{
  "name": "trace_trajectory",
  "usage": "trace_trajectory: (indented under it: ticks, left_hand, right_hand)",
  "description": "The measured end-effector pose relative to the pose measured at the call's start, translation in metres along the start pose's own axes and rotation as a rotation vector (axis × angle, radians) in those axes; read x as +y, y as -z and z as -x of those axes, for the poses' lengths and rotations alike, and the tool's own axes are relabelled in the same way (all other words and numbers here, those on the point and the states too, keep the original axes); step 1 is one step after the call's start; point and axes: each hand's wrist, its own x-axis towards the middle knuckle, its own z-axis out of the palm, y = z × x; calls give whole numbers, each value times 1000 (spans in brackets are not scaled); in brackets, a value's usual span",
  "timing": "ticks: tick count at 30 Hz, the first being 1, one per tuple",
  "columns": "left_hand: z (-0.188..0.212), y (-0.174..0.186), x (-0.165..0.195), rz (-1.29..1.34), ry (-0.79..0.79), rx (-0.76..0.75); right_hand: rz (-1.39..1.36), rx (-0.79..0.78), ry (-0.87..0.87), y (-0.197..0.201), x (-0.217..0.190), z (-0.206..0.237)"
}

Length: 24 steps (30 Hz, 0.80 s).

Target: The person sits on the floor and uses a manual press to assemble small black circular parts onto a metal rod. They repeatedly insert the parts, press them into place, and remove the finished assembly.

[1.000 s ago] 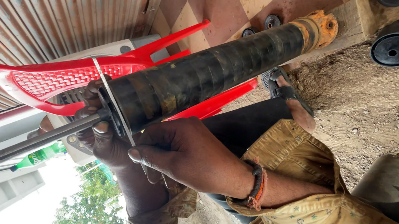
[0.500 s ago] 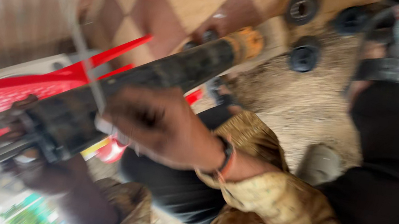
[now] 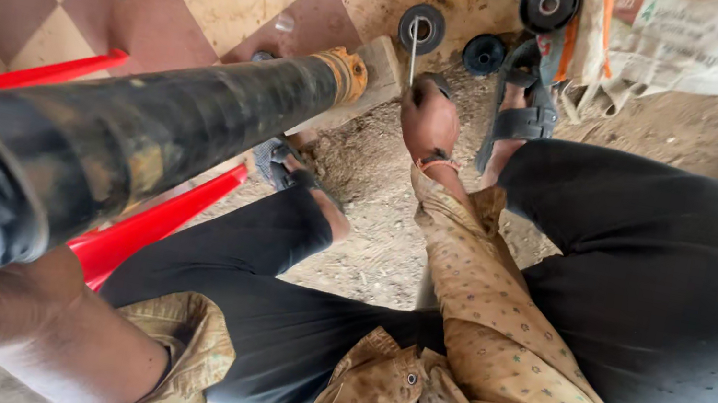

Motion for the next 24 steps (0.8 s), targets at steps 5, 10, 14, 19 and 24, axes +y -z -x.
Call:
trace_trajectory:
  ticks: [5,10,14,19,24]
  left_hand:
    - [-27,8,-7,123,-44,-140]
    - [-35,9,-9,124,-178,-236]
    - [-8,6,-11,178,-168,-145]
    - [-7,1,-13,186,-151,-114]
    - [-13,-7,-11,175,-142,-103]
  right_hand:
    - [116,35,-58,-6,-10,3]
    - [240,93,-9,-2,-8,-10]
    - [401,86,-43,6,3,-28]
    - [487,183,59,22,19,-49]
    - [630,363,306,50,27,-75]
